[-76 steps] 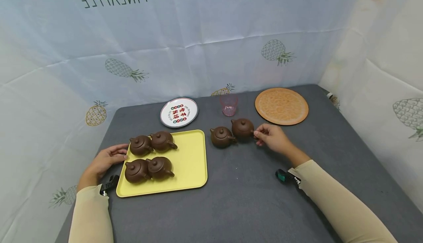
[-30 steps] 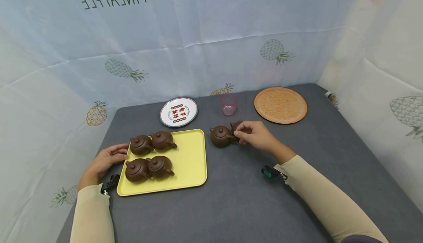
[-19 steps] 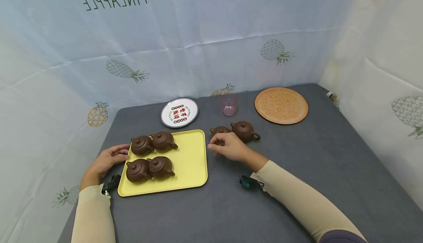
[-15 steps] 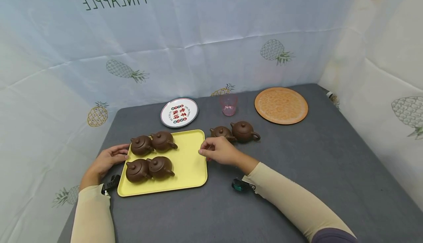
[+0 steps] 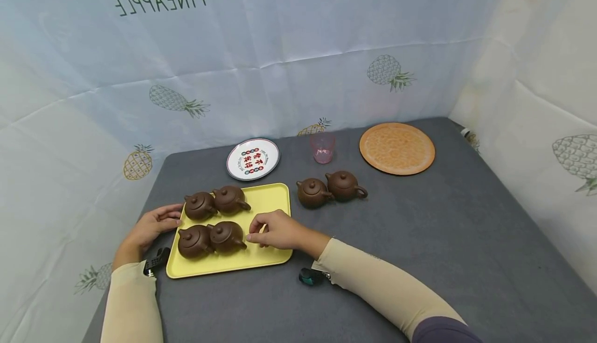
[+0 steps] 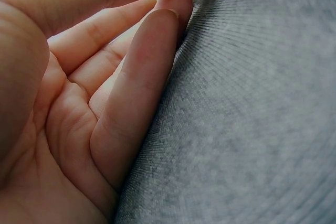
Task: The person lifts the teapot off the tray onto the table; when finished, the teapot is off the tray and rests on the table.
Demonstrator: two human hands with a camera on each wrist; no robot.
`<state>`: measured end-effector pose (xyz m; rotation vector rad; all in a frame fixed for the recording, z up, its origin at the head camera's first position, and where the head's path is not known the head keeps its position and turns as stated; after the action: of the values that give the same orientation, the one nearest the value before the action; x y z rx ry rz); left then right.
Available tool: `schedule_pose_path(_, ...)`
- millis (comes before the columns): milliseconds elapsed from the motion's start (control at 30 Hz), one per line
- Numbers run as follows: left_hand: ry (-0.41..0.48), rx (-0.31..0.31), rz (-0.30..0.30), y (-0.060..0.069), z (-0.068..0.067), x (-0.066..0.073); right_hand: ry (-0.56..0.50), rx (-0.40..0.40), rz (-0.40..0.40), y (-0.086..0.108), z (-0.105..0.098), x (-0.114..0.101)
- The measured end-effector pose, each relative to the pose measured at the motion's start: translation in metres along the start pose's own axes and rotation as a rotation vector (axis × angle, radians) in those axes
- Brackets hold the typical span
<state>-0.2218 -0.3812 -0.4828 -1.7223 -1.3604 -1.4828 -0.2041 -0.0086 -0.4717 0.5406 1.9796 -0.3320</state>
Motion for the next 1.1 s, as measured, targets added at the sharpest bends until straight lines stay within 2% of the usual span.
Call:
schedule_pose_path(233, -0.045, 0.017, -0.003, -0.001, -0.005, -0.012, -0.046, -0.014, 0.033, -0.013, 0.014, -0.005)
schedule_pose_path(533, -0.036, 0.017, -0.003, 0.0, -0.004, -0.01, -0.007, -0.009, 0.05, -0.023, 0.023, -0.006)
schedule_pose_path(933, -0.016, 0.012, -0.006, -0.002, -0.005, -0.012, -0.207, -0.009, 0.112, -0.024, 0.031, -0.001)
schedule_pose_path(1100, -0.023, 0.007, -0.006, -0.003, -0.007, -0.014, -0.114, 0.009, 0.068, -0.019, 0.029, 0.0)
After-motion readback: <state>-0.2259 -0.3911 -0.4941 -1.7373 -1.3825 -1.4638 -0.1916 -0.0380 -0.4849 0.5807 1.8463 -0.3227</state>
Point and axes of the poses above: each hand's wrist, its own y-axis away from the middle knuckle, its own z-axis out of the palm, x = y × z, the point moved 3 cm from there along -y, towards the middle knuckle, and after that the axes turned 15 degrees about -x, right-handed, at the moved point
